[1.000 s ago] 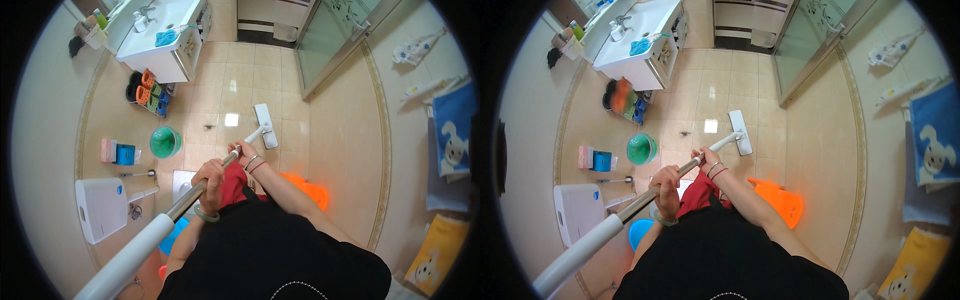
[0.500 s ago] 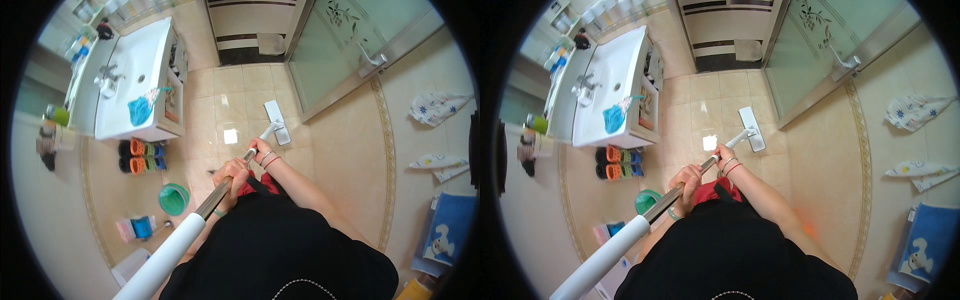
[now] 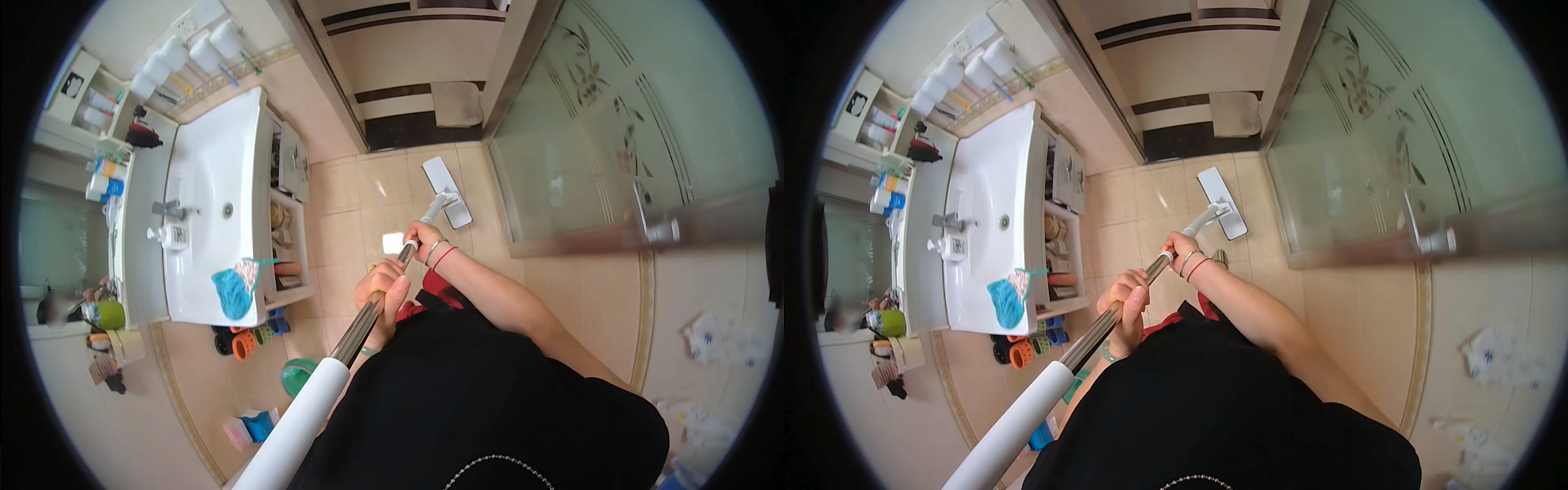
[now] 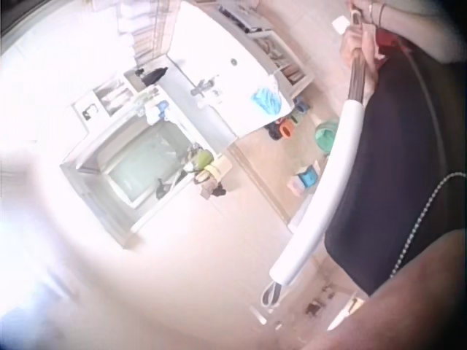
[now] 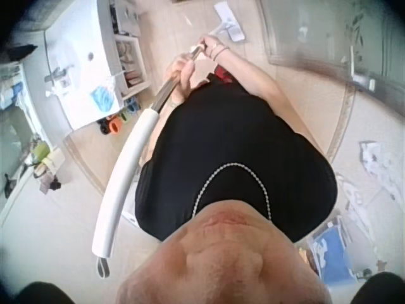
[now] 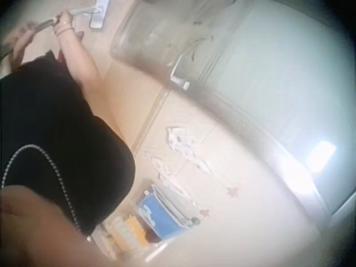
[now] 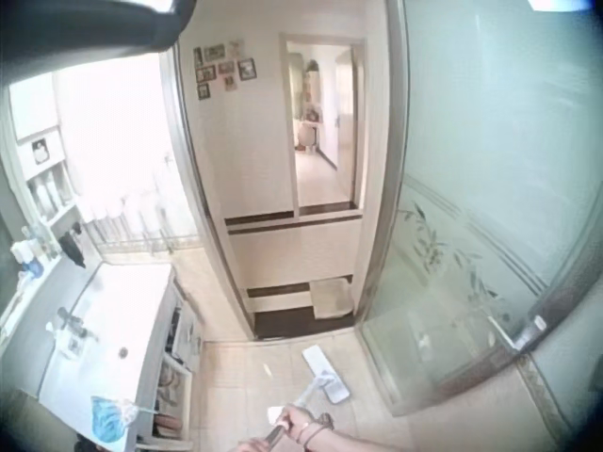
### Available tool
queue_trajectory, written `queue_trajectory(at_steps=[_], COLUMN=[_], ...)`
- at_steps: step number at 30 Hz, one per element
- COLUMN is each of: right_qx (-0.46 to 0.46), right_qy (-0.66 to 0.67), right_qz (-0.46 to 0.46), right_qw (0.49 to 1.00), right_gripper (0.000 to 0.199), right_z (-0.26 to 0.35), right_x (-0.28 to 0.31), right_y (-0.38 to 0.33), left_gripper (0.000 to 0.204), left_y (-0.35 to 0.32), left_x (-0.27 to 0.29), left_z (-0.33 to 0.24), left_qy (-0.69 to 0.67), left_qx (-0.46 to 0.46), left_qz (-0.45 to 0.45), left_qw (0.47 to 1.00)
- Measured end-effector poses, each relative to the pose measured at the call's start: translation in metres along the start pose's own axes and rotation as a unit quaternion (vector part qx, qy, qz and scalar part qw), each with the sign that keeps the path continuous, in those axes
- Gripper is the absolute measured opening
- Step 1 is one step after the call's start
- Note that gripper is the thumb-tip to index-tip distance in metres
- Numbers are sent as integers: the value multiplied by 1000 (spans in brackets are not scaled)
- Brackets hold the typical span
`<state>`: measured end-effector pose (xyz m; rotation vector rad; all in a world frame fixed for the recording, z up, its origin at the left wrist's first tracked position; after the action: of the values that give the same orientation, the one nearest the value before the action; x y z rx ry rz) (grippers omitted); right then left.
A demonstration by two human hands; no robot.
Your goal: The person mops the tiled floor in a living room and a bathroom using a flat mop. They move the mop back and forth across the floor, navigating around furniture and fixtures. The person dips the mop into a bucket of water in the bathroom to clean it before continuing to mop.
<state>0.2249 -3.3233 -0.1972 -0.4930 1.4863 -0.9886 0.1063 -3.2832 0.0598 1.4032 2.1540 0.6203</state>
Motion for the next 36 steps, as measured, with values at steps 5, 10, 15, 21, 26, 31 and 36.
queue_trajectory(at_steps=[5, 10, 15, 21, 26, 31, 36], right_qx=[-9, -36, -47, -84, -115, -111, -150], right_qy=[-36, -56, -47, -29, 48, 42, 67], right_qz=[-1, 33, 41, 76, 74, 58, 76], right_qw=[999, 997, 997, 993, 989, 991, 984], right_gripper=[10, 13, 15, 18, 19, 22, 25], right_z=[88, 159, 235, 332, 417, 485, 568], right_x=[-77, -131, -185, -240, -321, -384, -412], right_y=[21, 56, 116, 203, 209, 248, 295], left_gripper=[30, 31, 31, 34, 32, 31, 29], left_y=[96, 172, 258, 372, 469, 549, 612], left_x=[-9, -23, -14, -4, 5, 20, -1], left_z=[40, 86, 148, 232, 294, 344, 413], left_qy=[25, 70, 77, 61, 47, 63, 104], left_qx=[-17, -36, -35, -23, 6, 2, -34], left_qz=[-36, -32, -53, -64, -69, -48, -6], left_qw=[999, 996, 995, 996, 997, 997, 994])
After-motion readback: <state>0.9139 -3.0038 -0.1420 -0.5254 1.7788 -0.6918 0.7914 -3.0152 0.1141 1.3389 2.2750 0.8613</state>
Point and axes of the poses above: each hand's wrist, its own y-axis towards the middle knuckle, its own x-axis out of the back of the hand, z = x × y, the point moved 5 cm from there along y, towards the middle knuckle, and after that the axes turned 12 degrees about -x, right-handed, at the moved point
